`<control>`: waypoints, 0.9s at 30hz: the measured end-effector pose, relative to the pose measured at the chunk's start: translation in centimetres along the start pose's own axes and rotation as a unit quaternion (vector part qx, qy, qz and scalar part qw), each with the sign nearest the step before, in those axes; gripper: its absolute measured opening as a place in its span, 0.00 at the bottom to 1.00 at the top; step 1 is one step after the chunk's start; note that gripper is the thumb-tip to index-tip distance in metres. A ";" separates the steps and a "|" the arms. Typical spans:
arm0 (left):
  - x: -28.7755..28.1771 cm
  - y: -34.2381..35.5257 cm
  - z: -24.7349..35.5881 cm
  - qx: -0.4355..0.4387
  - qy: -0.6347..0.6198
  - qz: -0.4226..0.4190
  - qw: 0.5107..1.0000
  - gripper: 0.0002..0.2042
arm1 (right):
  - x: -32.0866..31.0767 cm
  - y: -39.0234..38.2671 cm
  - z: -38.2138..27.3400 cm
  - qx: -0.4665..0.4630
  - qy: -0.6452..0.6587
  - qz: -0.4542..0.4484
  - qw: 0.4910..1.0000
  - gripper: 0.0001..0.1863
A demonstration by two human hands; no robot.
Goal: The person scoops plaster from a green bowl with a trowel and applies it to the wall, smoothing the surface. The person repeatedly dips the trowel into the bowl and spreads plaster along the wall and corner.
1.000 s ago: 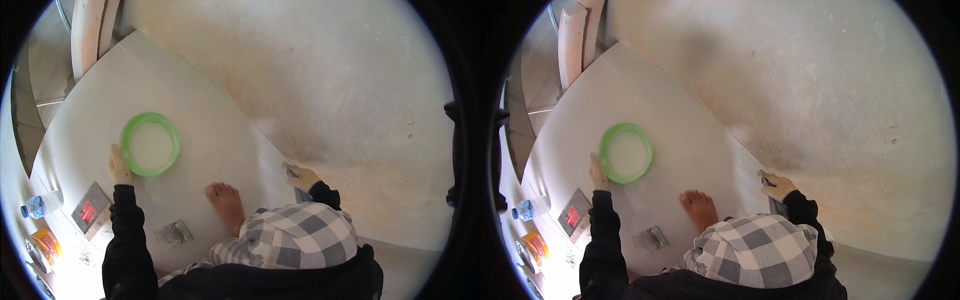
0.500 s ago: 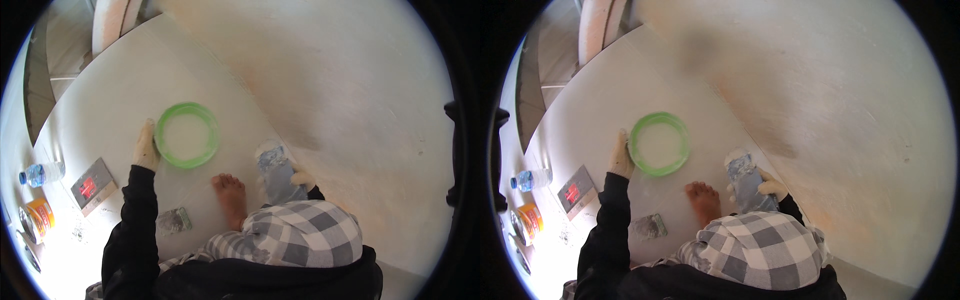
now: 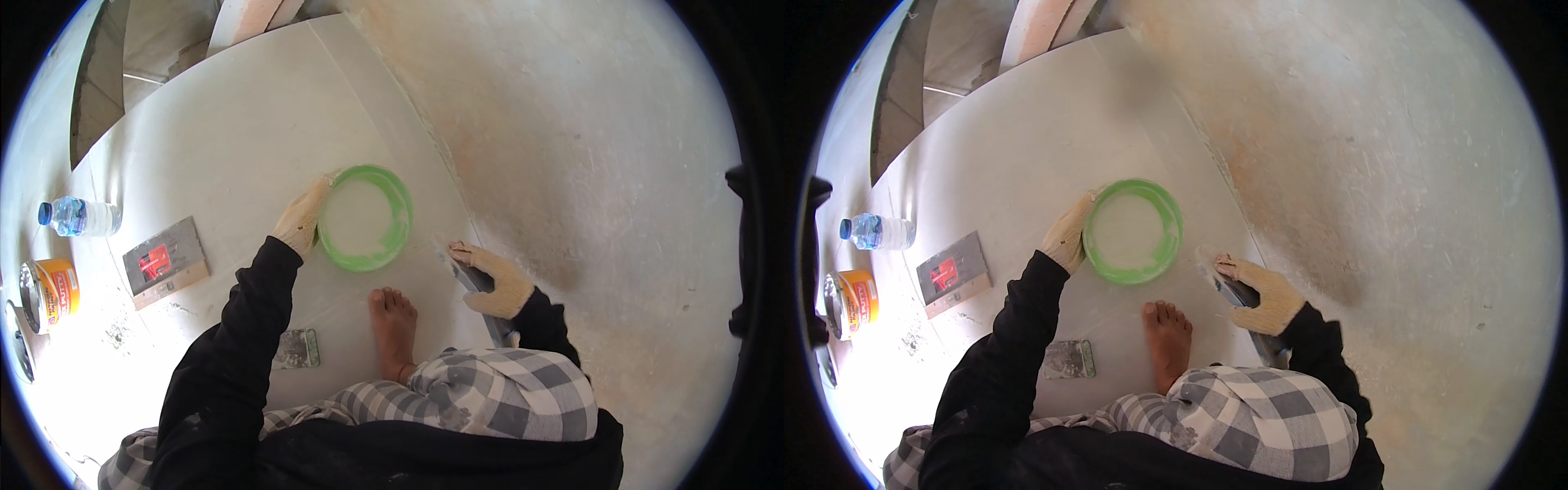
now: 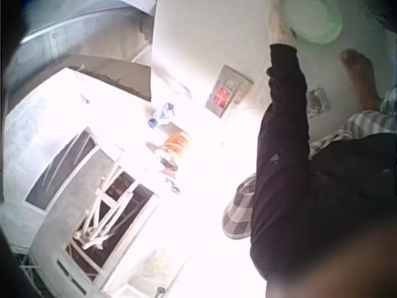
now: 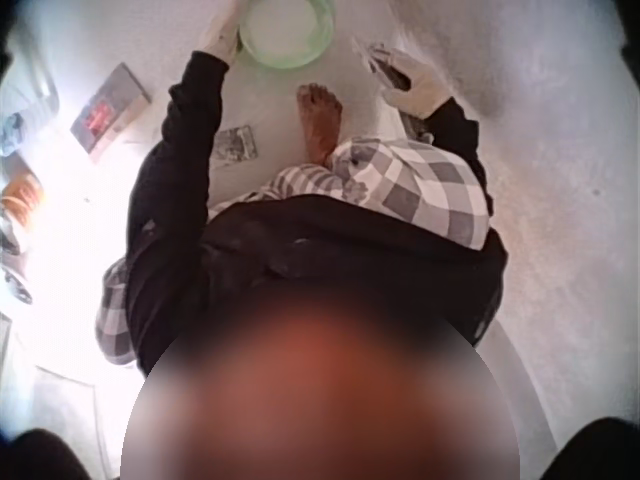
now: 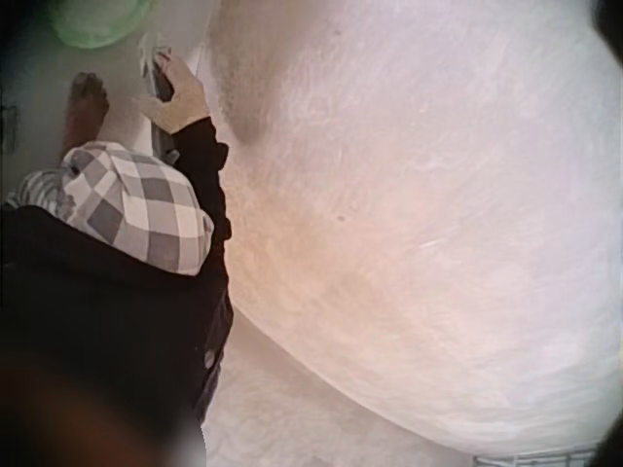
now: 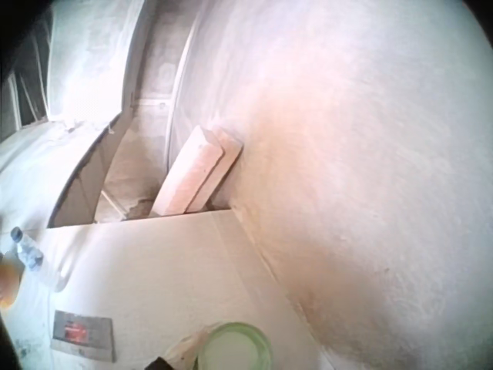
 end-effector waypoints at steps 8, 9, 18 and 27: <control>-0.7 0.0 -0.1 -0.029 0.008 0.045 0.999 0.24 | -1.2 8.5 -9.5 -0.274 -0.494 -0.072 0.822 0.30; -0.7 0.1 0.0 -0.019 0.040 0.057 0.997 0.24 | -0.6 9.7 -9.5 -0.278 -0.537 -0.103 0.790 0.28; 1.0 0.9 1.2 0.048 0.204 0.027 0.977 0.25 | 1.4 16.2 -9.0 -0.186 -0.593 -0.174 0.764 0.22; 2.0 0.4 0.7 0.099 0.256 0.039 0.961 0.25 | 2.5 10.7 -5.1 -0.180 -0.271 -0.144 0.934 0.26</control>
Point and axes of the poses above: each hand's wrist, its own y-axis towards the middle knuckle, its own x-axis out of the palm, z = x × y, the point moved 10 cm from there along y, towards the middle knuckle, and after that the axes turned 4 degrees about -y, right-handed, at the moved point
